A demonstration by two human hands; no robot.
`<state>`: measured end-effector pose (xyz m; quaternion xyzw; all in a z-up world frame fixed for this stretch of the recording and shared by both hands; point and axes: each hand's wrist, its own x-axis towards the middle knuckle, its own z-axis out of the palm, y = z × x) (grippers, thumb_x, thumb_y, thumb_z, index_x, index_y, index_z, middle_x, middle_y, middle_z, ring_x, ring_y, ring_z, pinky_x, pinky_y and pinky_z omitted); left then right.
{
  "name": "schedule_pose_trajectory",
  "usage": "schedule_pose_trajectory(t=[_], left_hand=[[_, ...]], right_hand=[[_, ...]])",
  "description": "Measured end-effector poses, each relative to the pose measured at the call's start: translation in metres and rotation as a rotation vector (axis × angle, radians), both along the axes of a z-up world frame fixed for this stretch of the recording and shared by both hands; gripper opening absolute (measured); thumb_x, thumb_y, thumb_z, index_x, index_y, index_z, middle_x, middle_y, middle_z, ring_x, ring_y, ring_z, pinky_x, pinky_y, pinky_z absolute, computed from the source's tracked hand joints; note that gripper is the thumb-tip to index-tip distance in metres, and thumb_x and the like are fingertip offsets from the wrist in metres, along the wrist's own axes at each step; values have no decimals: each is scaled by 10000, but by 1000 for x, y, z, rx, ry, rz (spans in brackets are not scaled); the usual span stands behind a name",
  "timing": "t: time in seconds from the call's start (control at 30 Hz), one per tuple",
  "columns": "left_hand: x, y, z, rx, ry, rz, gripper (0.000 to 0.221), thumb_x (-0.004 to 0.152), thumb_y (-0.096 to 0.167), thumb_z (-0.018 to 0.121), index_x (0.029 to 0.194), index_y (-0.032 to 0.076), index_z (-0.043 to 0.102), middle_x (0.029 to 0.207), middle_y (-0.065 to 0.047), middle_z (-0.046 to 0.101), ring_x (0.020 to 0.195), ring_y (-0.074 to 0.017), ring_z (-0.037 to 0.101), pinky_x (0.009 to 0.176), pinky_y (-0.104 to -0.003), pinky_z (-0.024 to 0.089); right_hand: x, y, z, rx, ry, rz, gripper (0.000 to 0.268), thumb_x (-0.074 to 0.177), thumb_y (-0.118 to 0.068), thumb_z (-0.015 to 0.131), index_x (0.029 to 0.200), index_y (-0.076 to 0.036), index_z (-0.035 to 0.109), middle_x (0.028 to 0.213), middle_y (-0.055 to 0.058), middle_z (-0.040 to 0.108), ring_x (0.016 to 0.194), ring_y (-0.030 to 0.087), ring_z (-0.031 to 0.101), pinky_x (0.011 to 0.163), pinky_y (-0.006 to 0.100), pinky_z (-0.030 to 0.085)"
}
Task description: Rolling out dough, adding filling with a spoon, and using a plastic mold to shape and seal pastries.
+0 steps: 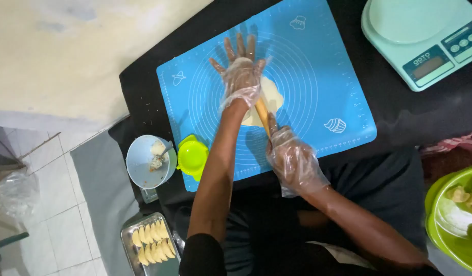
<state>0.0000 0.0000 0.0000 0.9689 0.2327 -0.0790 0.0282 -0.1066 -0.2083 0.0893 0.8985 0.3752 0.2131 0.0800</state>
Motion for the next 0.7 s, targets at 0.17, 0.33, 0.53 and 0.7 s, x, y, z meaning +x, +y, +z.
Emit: schedule_pose_trajectory(t=[0.17,0.33,0.53,0.7], left_hand=[[14,-9,7,-74,89,12,683,1055,589,313,1647,288,156,1720,-21,10,1515,-341,-155,1105,-784,-145],[25,-29,33,-46,159,-43,659,1087,552,303,1656,272,123,1710,6,-33,1516,-345,-137,1138,-773,-113],[48,-39,-9,101,37,-108,650,1065,579,280,1624,255,219,1708,-16,162,1518,-383,-58,1085,-856,-80],[54,-48,8,81,5,-45,642,1049,566,344,1607,255,276,1693,-22,182,1523,-391,-27,1112,-844,-81]], right_hand=[[13,0,13,-261,-137,46,346,1026,-50,491,1346,46,579,658,-77,425,471,3,268,351,165,244],[21,-4,17,-368,-239,-46,462,1161,-268,331,719,-200,447,614,-115,321,493,-13,186,389,182,217],[33,-13,2,-237,-155,-121,467,1184,-350,452,742,-204,490,603,-103,350,461,-7,226,361,201,238],[39,-17,6,-274,-29,-16,382,1099,-222,467,1354,42,572,678,-70,414,462,-5,233,323,183,208]])
